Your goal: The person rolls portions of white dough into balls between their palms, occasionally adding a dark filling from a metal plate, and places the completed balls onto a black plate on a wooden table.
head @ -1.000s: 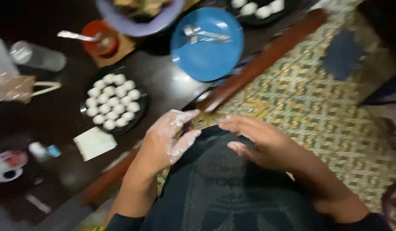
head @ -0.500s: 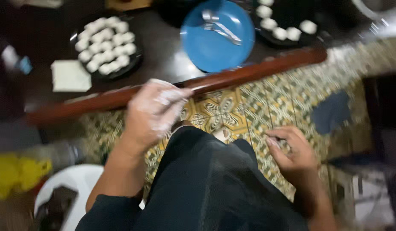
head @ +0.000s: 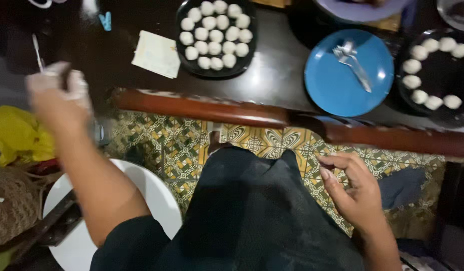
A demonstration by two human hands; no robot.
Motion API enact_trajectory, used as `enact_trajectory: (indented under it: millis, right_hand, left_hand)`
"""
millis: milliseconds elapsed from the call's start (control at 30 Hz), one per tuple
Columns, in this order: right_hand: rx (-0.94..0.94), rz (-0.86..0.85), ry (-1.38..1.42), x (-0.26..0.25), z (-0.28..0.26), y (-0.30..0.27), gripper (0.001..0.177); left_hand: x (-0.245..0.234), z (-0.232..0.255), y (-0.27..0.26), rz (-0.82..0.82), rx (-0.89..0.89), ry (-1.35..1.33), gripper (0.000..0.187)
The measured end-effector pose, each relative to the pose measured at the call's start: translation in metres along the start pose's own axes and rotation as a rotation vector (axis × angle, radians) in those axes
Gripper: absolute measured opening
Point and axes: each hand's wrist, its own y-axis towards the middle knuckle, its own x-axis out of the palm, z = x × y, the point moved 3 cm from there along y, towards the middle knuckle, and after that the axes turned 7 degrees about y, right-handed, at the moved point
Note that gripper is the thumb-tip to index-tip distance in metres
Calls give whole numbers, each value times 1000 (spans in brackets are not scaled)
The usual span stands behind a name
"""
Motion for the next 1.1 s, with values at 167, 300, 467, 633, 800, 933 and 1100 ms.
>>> enact_trajectory:
  millis: [167, 300, 467, 633, 800, 933, 1100]
  right_hand:
    - [-26, 3, 109, 73, -47, 72, 26]
    - [-109, -73, 55, 139, -86, 140, 27]
    - [-135, -232, 56, 215, -121, 212, 26]
    - [-212, -363, -5, 263, -145, 248, 26]
    - [-182, -358, -27, 275, -145, 268, 26]
    - [-189, -339, -32, 281, -131, 282, 26]
    - [-114, -439, 6, 296, -107, 292, 27]
  left_hand:
    - [162, -64, 0, -541, -255, -228, 34]
    - [246, -34, -2, -482, 358, -104, 44]
    - [282, 5, -8, -659, 468, -149, 58]
    - [287, 9, -8, -501, 544, -191, 65]
    - [297, -17, -11, -519, 503, -96, 46]
    - [292, -49, -9, -650, 522, -11, 38]
    - [249, -78, -17, -521, 504, -181, 31]
